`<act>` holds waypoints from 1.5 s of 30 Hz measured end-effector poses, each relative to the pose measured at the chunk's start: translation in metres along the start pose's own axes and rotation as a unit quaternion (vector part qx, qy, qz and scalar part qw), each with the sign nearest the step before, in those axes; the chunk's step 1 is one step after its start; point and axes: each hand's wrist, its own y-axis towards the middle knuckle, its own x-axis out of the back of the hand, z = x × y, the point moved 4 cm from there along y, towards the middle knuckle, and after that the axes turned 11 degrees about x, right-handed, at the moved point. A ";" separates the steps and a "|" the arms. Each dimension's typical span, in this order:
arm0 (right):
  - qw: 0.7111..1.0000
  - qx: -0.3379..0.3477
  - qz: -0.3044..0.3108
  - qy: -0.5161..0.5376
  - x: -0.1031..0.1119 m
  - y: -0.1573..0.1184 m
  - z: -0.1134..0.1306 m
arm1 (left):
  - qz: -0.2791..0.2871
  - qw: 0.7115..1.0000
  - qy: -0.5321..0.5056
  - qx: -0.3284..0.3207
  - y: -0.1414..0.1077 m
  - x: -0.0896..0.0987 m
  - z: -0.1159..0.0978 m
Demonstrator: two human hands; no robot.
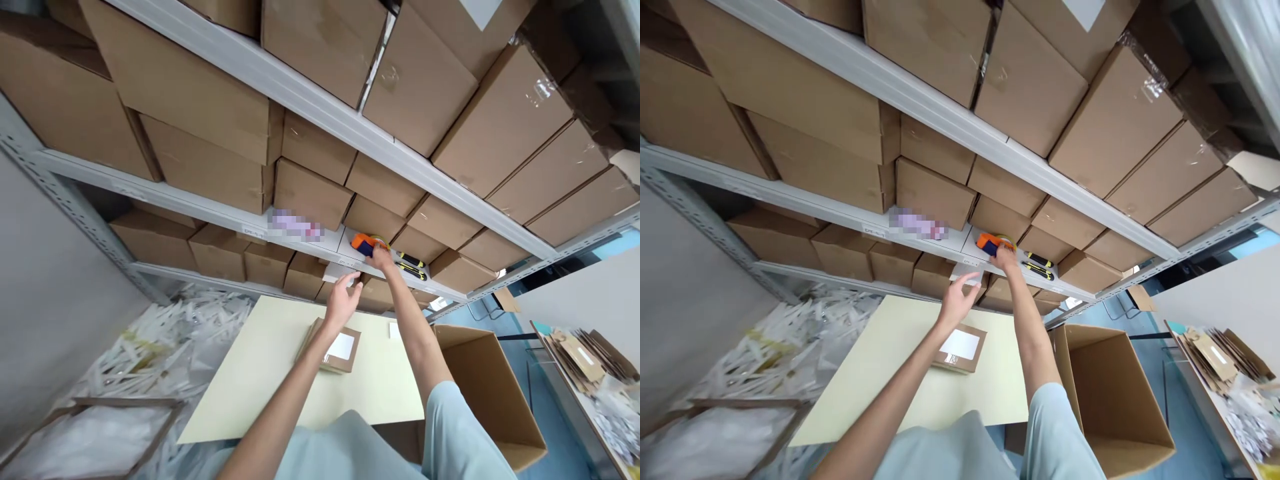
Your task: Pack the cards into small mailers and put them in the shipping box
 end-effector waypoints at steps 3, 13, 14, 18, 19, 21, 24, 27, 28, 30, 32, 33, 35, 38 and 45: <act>1.000 -0.018 0.013 0.006 0.003 0.001 -0.002 | 0.017 0.999 -0.006 0.027 -0.019 0.008 0.018; 0.845 0.001 -0.147 0.514 -0.067 -0.180 0.037 | 0.018 0.999 -0.014 0.025 -0.073 0.062 0.028; 0.802 -0.021 -0.137 0.581 -0.080 -0.207 0.049 | 0.030 0.999 -0.005 0.022 -0.082 0.063 0.029; 0.706 -0.106 -0.115 0.690 -0.107 -0.277 0.088 | 0.058 0.997 0.049 0.015 -0.120 0.059 0.035; 0.704 -0.113 -0.118 0.692 -0.107 -0.286 0.092 | 0.057 0.996 0.061 0.010 -0.129 0.057 0.034; 0.710 -0.111 -0.124 0.684 -0.101 -0.298 0.095 | 0.045 0.996 0.080 -0.008 -0.143 0.054 0.030; 0.719 -0.099 -0.115 0.678 -0.089 -0.310 0.089 | 0.030 0.994 0.094 -0.038 -0.159 0.048 0.016; 0.716 -0.089 -0.072 0.689 -0.086 -0.320 0.073 | 0.039 0.993 0.105 -0.039 -0.170 0.033 0.008; 0.719 -0.083 -0.056 0.687 -0.087 -0.323 0.065 | 0.048 0.993 0.106 -0.030 -0.173 0.026 0.008; 0.740 -0.071 -0.032 0.668 -0.090 -0.331 0.044 | 0.070 0.993 0.099 0.001 -0.179 0.010 0.012; 0.770 -0.057 -0.014 0.636 -0.093 -0.339 0.018 | 0.089 0.991 0.093 0.042 -0.186 -0.006 0.017; 0.782 -0.048 -0.003 0.622 -0.093 -0.344 0.004 | 0.088 0.990 0.096 0.060 -0.190 -0.013 0.019; 0.797 -0.023 0.024 0.603 -0.092 -0.354 -0.024 | 0.060 0.989 0.109 0.080 -0.198 -0.023 0.017; 0.816 0.028 0.088 0.570 -0.089 -0.368 -0.062 | 0.005 0.989 0.127 0.077 -0.206 -0.032 0.002; 0.859 0.185 0.149 0.454 -0.074 -0.380 -0.121 | 0.049 0.980 0.186 0.045 -0.209 -0.056 -0.024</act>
